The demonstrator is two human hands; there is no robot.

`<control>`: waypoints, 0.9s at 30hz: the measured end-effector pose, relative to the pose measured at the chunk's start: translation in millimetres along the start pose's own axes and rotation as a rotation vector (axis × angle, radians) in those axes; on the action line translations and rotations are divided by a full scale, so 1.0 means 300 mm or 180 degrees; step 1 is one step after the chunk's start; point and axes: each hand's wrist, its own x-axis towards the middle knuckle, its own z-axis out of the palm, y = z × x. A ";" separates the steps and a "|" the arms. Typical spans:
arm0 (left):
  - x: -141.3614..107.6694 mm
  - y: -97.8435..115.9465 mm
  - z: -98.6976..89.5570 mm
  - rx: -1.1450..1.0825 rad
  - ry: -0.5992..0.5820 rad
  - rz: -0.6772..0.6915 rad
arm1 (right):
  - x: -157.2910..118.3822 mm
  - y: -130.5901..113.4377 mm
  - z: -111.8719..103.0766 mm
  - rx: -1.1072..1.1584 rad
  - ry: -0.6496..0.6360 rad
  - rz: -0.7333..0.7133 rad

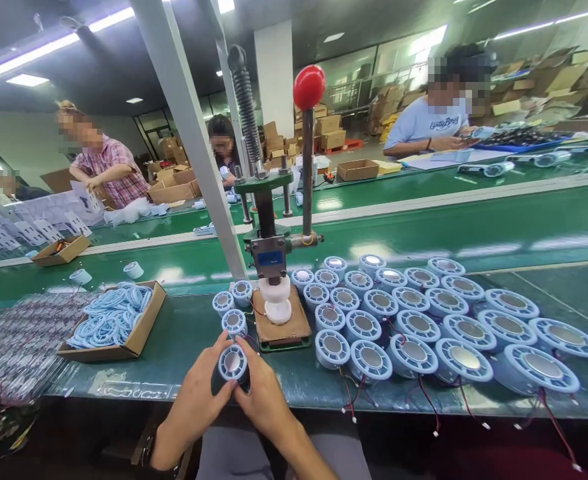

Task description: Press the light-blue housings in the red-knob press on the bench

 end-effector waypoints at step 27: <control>0.017 -0.028 0.077 -0.1232 0.0648 -0.0827 | -0.054 0.013 0.008 -0.1291 0.0943 -0.1289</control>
